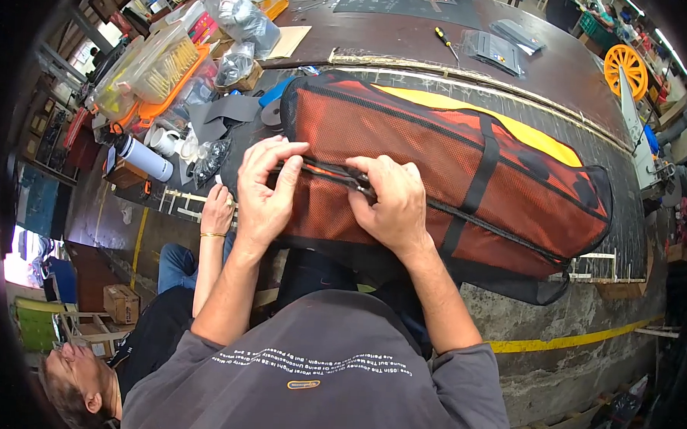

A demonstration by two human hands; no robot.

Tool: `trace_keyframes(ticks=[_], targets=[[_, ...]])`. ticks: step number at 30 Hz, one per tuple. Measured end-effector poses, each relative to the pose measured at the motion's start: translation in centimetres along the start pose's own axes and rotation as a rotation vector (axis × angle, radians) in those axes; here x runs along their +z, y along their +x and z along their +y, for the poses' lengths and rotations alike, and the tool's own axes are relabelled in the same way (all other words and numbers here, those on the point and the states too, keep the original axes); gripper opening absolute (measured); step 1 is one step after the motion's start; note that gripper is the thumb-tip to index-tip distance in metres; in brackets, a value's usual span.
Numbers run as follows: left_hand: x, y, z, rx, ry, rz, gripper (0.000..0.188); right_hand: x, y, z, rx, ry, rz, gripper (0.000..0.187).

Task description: Inspecting and adjusting the zippers and internal compartments of a large orange and black trauma bag at a workbench.

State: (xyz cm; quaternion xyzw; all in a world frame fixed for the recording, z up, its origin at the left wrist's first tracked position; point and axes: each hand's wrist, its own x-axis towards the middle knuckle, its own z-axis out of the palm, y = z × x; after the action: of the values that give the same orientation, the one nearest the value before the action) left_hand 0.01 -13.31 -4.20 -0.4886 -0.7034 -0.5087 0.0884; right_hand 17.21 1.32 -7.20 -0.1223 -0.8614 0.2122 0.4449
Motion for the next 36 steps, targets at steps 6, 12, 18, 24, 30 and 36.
trace_keyframes(ticks=[6, 12, 18, 24, 30, 36], targets=[[0.3, -0.4, 1.1, 0.103, 0.359, -0.079, 0.009, 0.4, 2.2, 1.1, -0.127, -0.139, -0.029, 0.016], [2.1, -0.7, 0.2, 0.125, 0.433, -0.01, 0.013, 2.1, 2.5, 2.8, -0.123, -0.214, -0.073, 0.017], [2.4, -0.5, -0.5, 0.075, 0.465, -0.088, 0.011, 1.8, 2.2, 2.9, -0.117, -0.139, -0.159, 0.016], [2.9, -1.4, -1.2, 0.092, 0.455, -0.037, 0.011, 2.6, 0.1, 2.1, -0.139, -0.209, -0.04, 0.02], [2.7, -1.5, -2.2, 0.132, 0.314, 0.045, 0.016, 3.3, 1.5, 2.0, -0.09, -0.197, 0.062, 0.012], [2.2, 1.4, -1.9, 0.208, 0.379, 0.07, 0.015, 2.8, 4.1, 2.4, -0.09, -0.183, -0.008, 0.012]])
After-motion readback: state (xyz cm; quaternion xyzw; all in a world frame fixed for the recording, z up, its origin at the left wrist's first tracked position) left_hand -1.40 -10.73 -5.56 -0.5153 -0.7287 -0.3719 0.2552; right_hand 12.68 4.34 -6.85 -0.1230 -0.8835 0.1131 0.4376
